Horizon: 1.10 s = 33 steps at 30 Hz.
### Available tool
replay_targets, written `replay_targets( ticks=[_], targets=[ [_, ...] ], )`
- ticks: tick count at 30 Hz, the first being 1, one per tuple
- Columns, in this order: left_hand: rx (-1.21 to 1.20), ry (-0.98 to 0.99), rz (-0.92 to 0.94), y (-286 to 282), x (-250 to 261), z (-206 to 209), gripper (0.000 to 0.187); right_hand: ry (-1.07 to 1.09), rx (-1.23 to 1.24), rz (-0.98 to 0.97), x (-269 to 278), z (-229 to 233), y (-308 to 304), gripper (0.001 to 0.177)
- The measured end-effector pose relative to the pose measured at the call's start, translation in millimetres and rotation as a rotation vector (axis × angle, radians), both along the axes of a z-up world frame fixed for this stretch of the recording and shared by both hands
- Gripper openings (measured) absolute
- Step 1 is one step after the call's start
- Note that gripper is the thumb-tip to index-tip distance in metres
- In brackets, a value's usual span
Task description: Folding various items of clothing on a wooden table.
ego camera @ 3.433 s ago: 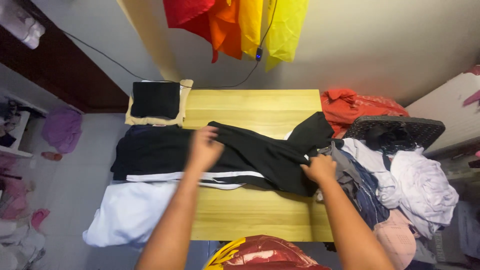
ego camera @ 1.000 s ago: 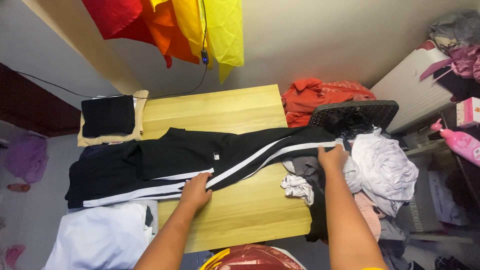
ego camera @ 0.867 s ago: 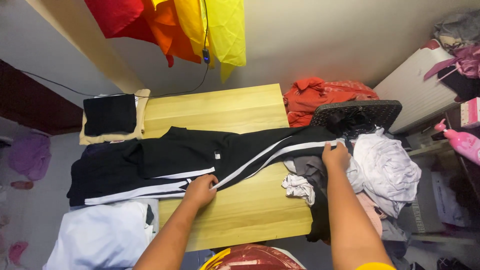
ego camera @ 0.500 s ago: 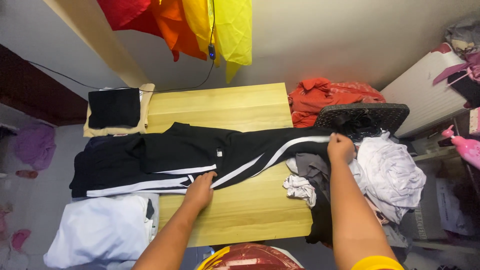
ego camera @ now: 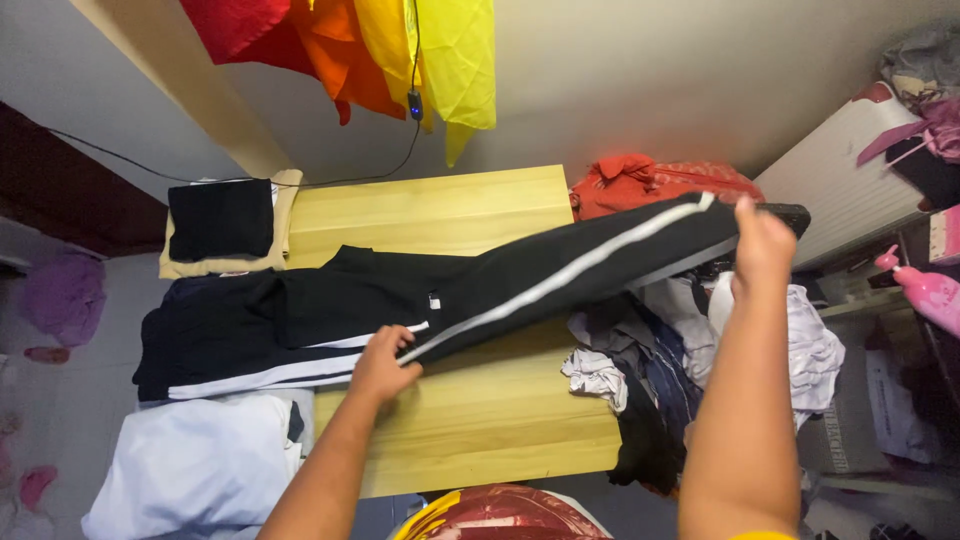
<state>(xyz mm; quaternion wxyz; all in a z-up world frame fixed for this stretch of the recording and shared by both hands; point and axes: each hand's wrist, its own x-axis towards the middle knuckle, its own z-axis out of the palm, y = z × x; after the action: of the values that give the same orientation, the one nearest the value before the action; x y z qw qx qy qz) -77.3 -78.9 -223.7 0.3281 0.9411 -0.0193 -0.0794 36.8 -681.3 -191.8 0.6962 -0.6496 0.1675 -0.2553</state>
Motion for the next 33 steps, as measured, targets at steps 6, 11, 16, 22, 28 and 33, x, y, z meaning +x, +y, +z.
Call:
replay_targets(
  ticks=[6, 11, 16, 22, 28, 33],
  targets=[
    [0.207, 0.072, -0.257, -22, -25, 5, 0.045, 1.001, -0.644, 0.112, -87, -131, -46, 0.072],
    [0.287, 0.021, -0.357, -20, -20, -44, 0.019, 0.951, -0.621, 0.116, -109, -135, -51, 0.057],
    [0.076, 0.315, -0.125, -21, -6, -8, 0.018, 0.777, -0.567, 0.292, -144, -103, -104, 0.037],
    [0.201, 0.293, -0.265, -17, -10, -24, 0.018, 1.103, -0.631, 0.396, -146, -144, -115, 0.038],
    [0.176, -0.024, -0.359, -42, -19, -9, 0.044, 1.314, -0.909, 0.098, -122, -90, 2, 0.045],
    [0.280, 0.096, -0.399, -33, -16, -48, 0.004, 1.300, -0.902, 0.218, -132, -155, -60, 0.044]
  ],
)
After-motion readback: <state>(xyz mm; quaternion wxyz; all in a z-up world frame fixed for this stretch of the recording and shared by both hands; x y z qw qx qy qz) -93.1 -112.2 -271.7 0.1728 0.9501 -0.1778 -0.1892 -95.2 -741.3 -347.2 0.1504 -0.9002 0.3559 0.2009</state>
